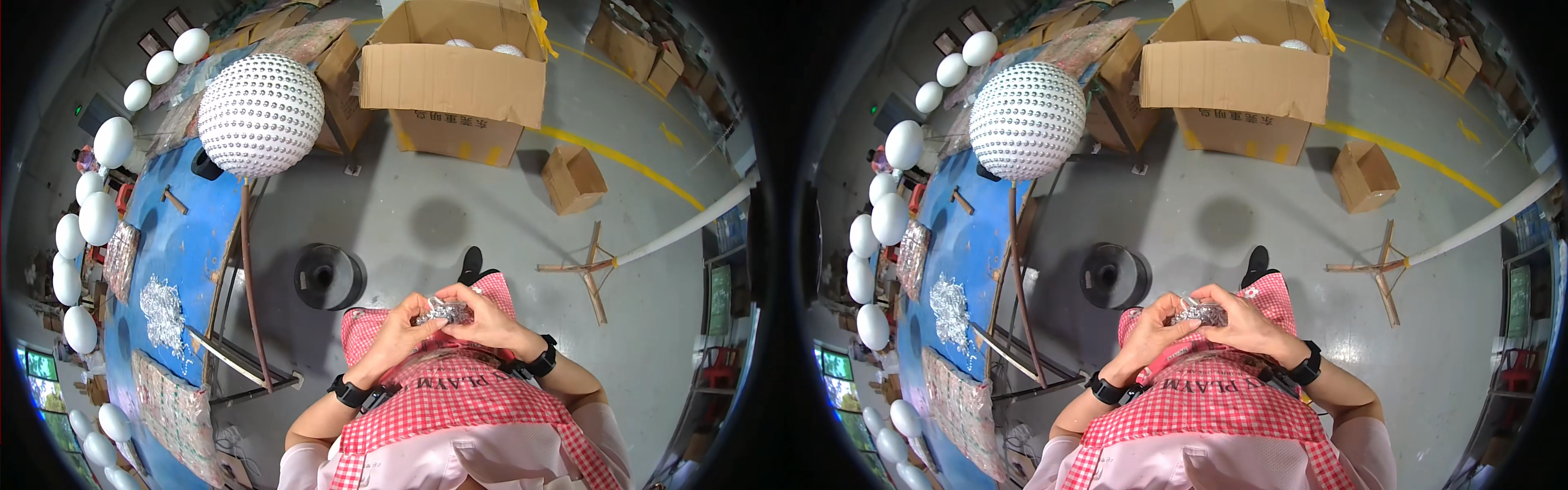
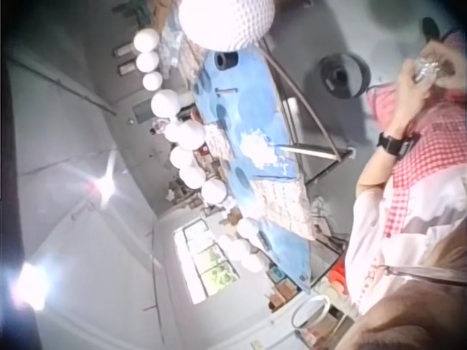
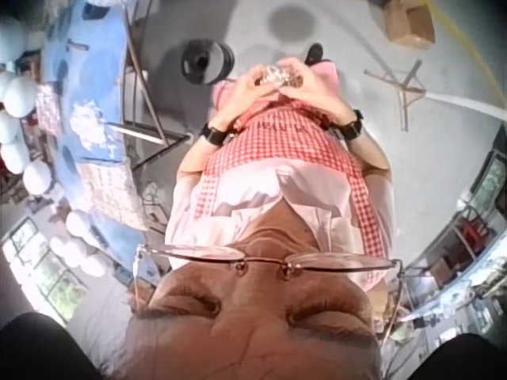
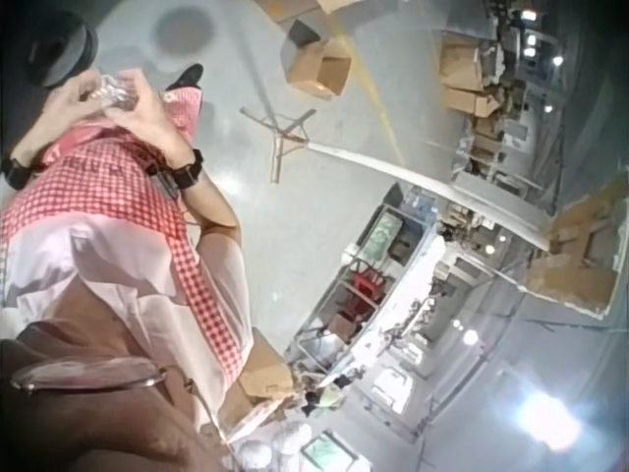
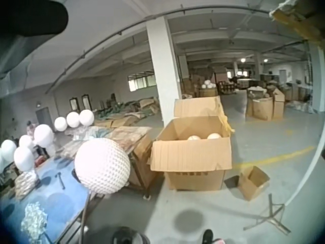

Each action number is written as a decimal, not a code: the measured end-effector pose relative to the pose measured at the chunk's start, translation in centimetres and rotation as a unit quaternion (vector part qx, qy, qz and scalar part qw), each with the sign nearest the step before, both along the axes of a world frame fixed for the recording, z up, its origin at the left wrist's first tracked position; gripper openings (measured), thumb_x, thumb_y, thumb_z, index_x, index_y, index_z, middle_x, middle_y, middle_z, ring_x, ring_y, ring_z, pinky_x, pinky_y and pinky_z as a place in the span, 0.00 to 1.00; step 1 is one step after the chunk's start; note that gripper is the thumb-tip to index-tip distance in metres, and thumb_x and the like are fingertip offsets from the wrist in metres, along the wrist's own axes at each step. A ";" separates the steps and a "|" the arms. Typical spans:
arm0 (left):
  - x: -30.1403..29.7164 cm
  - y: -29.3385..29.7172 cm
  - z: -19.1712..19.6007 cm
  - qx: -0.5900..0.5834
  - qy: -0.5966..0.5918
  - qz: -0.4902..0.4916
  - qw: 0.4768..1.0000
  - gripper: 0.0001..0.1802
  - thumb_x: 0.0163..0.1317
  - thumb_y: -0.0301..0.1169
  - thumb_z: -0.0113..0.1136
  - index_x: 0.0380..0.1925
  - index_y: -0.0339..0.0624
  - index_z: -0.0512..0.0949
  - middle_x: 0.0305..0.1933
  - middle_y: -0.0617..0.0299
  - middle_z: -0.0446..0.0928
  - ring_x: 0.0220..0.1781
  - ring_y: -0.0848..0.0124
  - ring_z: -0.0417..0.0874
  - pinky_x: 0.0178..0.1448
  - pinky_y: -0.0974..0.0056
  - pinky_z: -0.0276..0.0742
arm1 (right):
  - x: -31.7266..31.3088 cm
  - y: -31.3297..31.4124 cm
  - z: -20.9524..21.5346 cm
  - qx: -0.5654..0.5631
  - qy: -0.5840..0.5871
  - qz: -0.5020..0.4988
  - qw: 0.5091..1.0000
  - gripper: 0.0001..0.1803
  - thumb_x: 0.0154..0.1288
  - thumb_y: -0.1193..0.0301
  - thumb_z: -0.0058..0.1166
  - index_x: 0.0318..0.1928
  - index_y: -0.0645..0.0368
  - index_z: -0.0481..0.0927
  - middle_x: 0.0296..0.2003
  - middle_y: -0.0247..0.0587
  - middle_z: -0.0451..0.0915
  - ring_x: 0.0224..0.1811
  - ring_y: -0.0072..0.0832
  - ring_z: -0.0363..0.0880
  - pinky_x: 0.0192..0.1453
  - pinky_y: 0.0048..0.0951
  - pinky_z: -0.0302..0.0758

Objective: The person wraps a string of beads around a foam ball, pressing them into the surface. Then, they pick up a bundle of silver tinsel from the table and begin to untangle it.

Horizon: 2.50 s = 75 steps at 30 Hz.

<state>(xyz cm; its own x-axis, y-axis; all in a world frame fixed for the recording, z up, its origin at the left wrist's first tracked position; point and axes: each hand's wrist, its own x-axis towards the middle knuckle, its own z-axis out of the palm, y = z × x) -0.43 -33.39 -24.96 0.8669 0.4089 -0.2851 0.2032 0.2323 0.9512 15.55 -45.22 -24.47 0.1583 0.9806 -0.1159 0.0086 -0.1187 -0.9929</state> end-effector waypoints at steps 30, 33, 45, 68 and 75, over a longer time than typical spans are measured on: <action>0.2 0.0 0.5 0.072 0.046 0.008 0.996 0.08 0.60 0.29 0.62 0.35 0.37 0.75 0.30 0.70 0.73 0.31 0.83 0.68 0.35 0.74 0.67 | 0.9 0.2 1.1 -0.081 0.198 0.010 0.977 0.23 0.64 0.75 0.54 0.59 0.58 0.67 0.40 0.33 0.75 0.42 0.17 0.73 0.47 0.21 0.69; 0.3 0.0 0.7 0.088 0.061 0.005 0.994 0.08 0.59 0.29 0.62 0.35 0.37 0.76 0.29 0.70 0.73 0.30 0.83 0.68 0.34 0.74 0.67 | 0.6 0.3 -0.2 -0.057 0.152 0.018 0.987 0.26 0.60 0.77 0.56 0.59 0.59 0.65 0.40 0.34 0.75 0.40 0.17 0.73 0.43 0.19 0.70; 0.1 0.3 0.8 -0.043 0.034 -0.023 0.998 0.09 0.61 0.27 0.61 0.40 0.36 0.75 0.34 0.67 0.77 0.35 0.82 0.74 0.41 0.73 0.71 | 1.8 0.4 -0.6 -0.078 0.292 0.068 0.951 0.24 0.58 0.82 0.53 0.56 0.60 0.66 0.40 0.37 0.76 0.35 0.17 0.74 0.36 0.19 0.72; -0.3 0.2 0.3 0.054 0.091 -0.047 0.993 0.08 0.63 0.26 0.57 0.42 0.37 0.78 0.32 0.72 0.76 0.35 0.85 0.71 0.40 0.75 0.70 | 1.7 0.4 0.2 -0.080 0.178 0.082 0.977 0.22 0.59 0.81 0.57 0.54 0.62 0.69 0.37 0.36 0.78 0.39 0.17 0.76 0.43 0.21 0.74; -0.1 0.7 0.2 0.081 0.109 -0.061 0.989 0.08 0.62 0.25 0.57 0.41 0.36 0.77 0.34 0.72 0.75 0.36 0.84 0.70 0.41 0.74 0.69 | 1.6 0.5 -2.3 -0.022 0.058 0.063 0.996 0.22 0.59 0.81 0.57 0.54 0.63 0.69 0.40 0.35 0.78 0.42 0.18 0.76 0.47 0.21 0.73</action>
<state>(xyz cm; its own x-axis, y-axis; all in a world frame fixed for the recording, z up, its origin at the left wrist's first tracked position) -0.51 -32.71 -24.76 0.8378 0.3616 -0.4091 0.4239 0.0414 0.9047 17.19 -44.74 -26.80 0.0178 0.9854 -0.1693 -0.0875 -0.1671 -0.9820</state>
